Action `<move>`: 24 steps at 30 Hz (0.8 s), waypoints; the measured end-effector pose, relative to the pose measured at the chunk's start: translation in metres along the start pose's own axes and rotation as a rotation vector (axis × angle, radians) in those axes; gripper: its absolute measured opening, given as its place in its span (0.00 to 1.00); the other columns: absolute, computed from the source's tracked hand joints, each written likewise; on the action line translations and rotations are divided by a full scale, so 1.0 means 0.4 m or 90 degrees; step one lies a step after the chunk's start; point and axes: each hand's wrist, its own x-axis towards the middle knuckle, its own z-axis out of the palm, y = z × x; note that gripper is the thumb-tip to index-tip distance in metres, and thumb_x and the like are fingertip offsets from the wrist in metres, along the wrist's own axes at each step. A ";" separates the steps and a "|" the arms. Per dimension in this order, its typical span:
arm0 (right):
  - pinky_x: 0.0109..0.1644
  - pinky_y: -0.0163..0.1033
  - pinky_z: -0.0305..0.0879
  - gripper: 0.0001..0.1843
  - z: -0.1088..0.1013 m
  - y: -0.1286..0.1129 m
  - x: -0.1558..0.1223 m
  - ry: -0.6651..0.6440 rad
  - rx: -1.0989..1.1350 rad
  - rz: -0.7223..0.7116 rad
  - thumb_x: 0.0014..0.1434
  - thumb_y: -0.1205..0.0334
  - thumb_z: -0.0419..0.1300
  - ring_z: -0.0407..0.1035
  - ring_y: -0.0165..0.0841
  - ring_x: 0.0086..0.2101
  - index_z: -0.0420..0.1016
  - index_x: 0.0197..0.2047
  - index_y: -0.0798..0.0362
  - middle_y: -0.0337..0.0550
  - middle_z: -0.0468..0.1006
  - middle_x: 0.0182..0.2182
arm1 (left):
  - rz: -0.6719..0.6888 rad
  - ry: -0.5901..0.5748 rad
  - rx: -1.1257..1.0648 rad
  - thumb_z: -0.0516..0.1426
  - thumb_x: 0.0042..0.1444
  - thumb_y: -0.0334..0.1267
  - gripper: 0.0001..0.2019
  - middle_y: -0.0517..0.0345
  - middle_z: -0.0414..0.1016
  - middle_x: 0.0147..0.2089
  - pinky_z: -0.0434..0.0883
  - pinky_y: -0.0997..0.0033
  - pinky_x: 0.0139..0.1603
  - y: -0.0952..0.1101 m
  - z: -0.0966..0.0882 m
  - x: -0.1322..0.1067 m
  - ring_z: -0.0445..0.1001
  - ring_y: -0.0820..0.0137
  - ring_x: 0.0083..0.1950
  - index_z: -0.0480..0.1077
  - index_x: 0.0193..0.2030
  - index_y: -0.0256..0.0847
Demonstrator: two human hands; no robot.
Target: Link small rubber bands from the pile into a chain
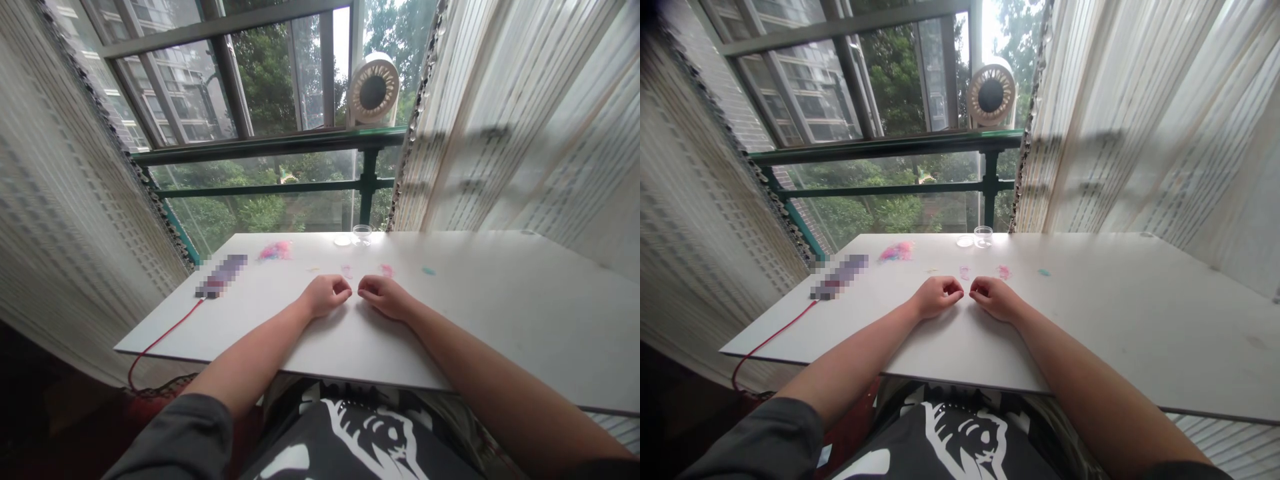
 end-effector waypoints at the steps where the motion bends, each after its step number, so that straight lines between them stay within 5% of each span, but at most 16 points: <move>1: 0.25 0.32 0.50 0.07 0.000 0.000 0.000 0.002 -0.003 0.000 0.51 0.59 0.53 0.54 0.25 0.21 0.68 0.28 0.54 0.33 0.61 0.17 | -0.001 0.000 -0.002 0.53 0.48 0.41 0.10 0.59 0.74 0.29 0.65 0.76 0.33 0.000 0.000 0.000 0.70 0.74 0.30 0.71 0.31 0.39; 16: 0.26 0.31 0.52 0.08 -0.013 0.009 0.003 0.033 -0.044 0.014 0.51 0.60 0.52 0.57 0.26 0.21 0.69 0.29 0.54 0.34 0.65 0.18 | -0.025 0.018 -0.021 0.52 0.48 0.40 0.10 0.58 0.74 0.29 0.65 0.76 0.32 -0.005 -0.018 0.006 0.68 0.74 0.30 0.71 0.32 0.38; 24: 0.27 0.32 0.53 0.09 -0.103 0.105 0.005 0.183 -0.252 0.219 0.49 0.61 0.53 0.63 0.28 0.24 0.73 0.29 0.52 0.39 0.73 0.24 | -0.078 0.092 -0.057 0.52 0.48 0.43 0.12 0.58 0.73 0.29 0.64 0.76 0.30 -0.069 -0.045 0.016 0.66 0.75 0.27 0.71 0.32 0.38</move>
